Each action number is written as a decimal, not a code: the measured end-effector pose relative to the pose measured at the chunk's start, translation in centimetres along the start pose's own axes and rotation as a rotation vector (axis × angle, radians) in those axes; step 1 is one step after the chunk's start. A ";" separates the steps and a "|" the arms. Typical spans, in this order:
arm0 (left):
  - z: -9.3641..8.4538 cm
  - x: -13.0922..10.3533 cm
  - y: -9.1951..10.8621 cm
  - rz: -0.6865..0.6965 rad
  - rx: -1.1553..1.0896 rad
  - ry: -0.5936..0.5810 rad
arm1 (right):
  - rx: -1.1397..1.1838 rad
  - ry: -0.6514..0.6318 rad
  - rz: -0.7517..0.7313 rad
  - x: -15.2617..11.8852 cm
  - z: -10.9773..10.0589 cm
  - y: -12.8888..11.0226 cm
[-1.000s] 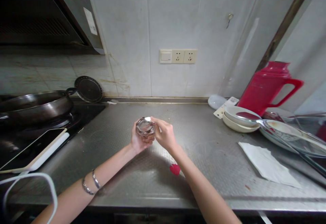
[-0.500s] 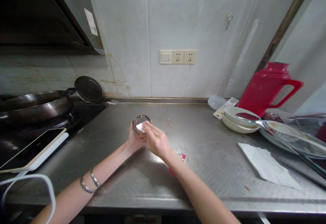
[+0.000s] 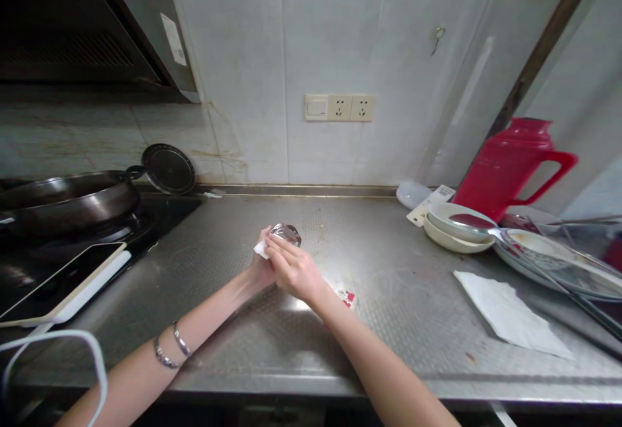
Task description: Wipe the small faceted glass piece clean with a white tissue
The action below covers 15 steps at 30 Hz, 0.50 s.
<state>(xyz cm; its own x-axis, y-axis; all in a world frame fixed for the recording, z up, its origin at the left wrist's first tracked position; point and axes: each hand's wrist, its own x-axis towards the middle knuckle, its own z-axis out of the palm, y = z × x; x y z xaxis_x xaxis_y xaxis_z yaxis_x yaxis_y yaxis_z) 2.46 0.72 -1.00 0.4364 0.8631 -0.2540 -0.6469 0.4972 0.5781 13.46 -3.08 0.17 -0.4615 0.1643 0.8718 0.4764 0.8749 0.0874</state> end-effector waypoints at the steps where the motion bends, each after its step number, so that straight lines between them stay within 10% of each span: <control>1: 0.0 0.1 -0.2 -0.013 0.034 -0.007 | -0.003 -0.001 -0.011 0.0 -0.1 0.1; 15: 0.2 -0.9 0.4 -0.020 0.418 -0.202 | 0.086 -0.016 0.120 0.2 -2.1 2.4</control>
<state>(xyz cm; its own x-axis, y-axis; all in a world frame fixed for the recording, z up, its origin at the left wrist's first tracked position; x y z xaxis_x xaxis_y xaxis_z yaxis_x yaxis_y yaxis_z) 1.92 0.12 -0.38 0.5858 0.7990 -0.1360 -0.3478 0.3994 0.8483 16.12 -1.87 1.61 -0.4175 0.2766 0.8656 0.4630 0.8844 -0.0593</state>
